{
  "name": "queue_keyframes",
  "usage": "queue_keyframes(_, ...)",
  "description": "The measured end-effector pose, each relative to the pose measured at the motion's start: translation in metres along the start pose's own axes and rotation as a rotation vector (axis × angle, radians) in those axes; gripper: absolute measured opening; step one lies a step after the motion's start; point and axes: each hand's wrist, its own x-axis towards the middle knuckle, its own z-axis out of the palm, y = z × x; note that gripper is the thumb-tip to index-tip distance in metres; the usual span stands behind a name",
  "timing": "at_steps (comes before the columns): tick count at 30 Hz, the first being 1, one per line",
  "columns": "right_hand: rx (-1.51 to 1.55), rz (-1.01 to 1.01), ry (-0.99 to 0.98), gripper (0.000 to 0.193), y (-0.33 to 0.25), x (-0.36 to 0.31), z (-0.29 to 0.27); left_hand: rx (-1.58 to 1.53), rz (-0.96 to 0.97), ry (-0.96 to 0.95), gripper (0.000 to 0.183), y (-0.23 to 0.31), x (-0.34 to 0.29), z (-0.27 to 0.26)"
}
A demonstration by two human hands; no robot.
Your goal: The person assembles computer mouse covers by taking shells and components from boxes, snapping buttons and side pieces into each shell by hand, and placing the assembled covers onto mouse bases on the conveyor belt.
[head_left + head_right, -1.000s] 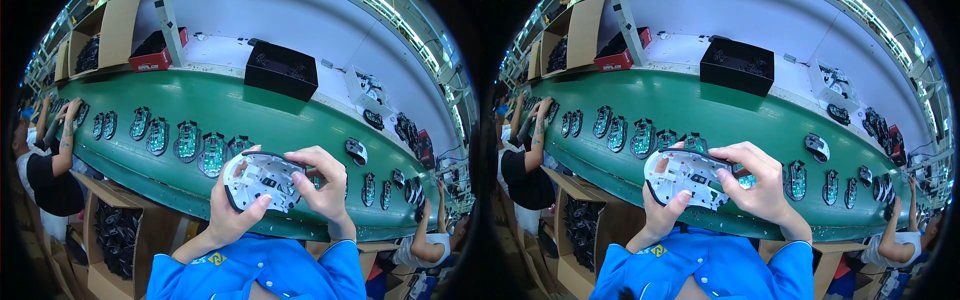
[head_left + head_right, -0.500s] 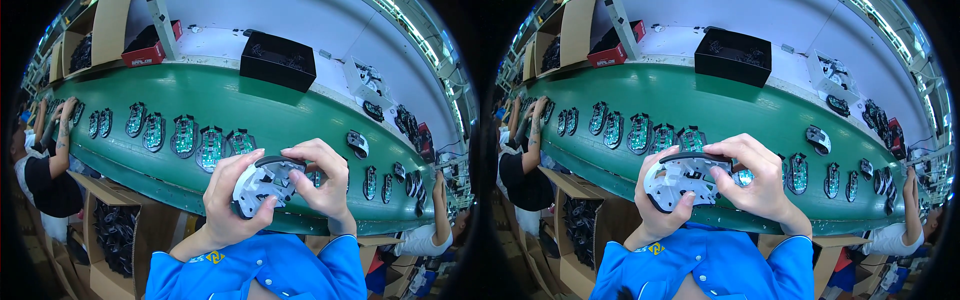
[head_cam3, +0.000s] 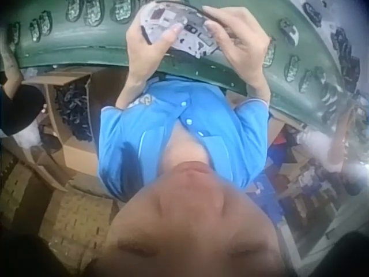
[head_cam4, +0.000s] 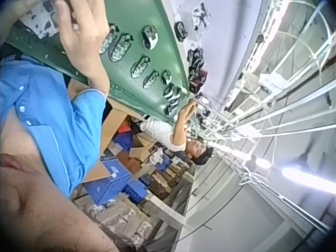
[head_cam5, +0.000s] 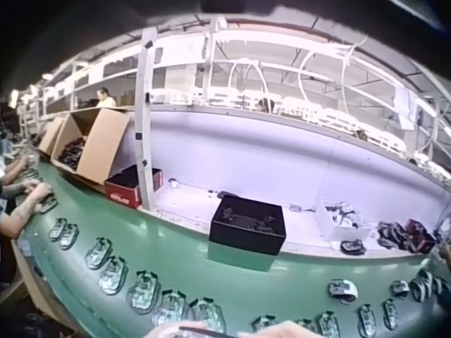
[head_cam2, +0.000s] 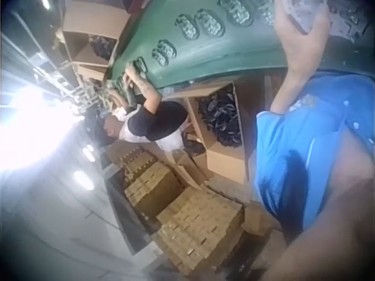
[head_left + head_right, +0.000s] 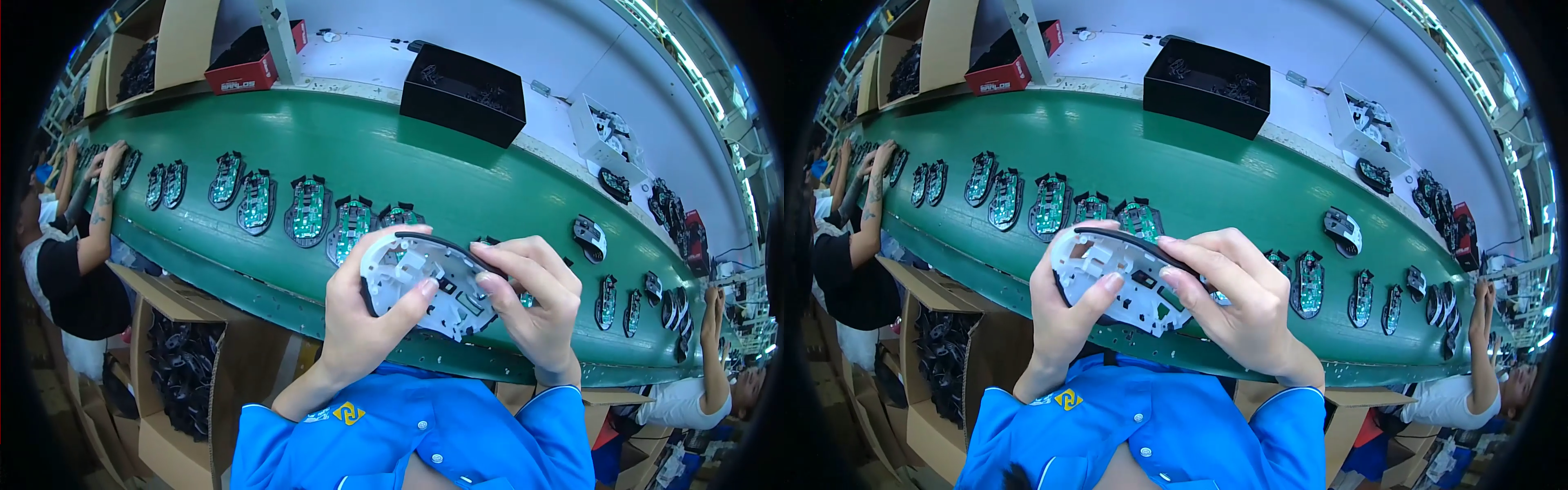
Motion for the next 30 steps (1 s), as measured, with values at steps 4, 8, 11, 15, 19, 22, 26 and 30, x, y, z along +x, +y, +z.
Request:
queue_keyframes(4, -0.062, -0.048, 0.031, 0.024, 0.002, 0.0, 0.002, 0.082, 0.14, 0.06, 0.046, -0.005, 0.002, 0.002)
queue_keyframes(8, -0.038, 0.033, 0.002, 0.022, 0.004, 0.0, 0.0, -0.095, 0.043, -0.013, 0.05, -0.005, 0.002, 0.0)
queue_keyframes(11, 0.044, 0.1, -0.037, 0.022, 0.006, 0.001, 0.004, -0.224, 0.016, -0.058, 0.054, -0.009, 0.0, 0.0)
queue_keyframes(15, 0.113, 0.146, -0.109, 0.029, 0.009, 0.002, 0.006, -0.325, 0.022, -0.035, 0.055, -0.016, -0.002, 0.001)
queue_keyframes(19, 0.098, 0.028, -0.104, 0.035, 0.007, 0.003, 0.012, -0.245, 0.076, -0.024, 0.056, -0.016, -0.006, 0.005)
queue_keyframes(22, 0.037, -0.055, -0.026, 0.033, 0.012, 0.0, 0.02, -0.14, 0.15, -0.018, 0.06, -0.018, -0.01, 0.011)
queue_keyframes(26, 0.038, -0.085, 0.03, 0.03, 0.012, -0.001, 0.019, -0.059, 0.203, -0.008, 0.059, -0.018, -0.012, 0.015)
queue_keyframes(30, 0.021, -0.079, 0.034, 0.03, 0.013, -0.002, 0.018, -0.051, 0.208, 0.004, 0.059, -0.02, -0.011, 0.017)
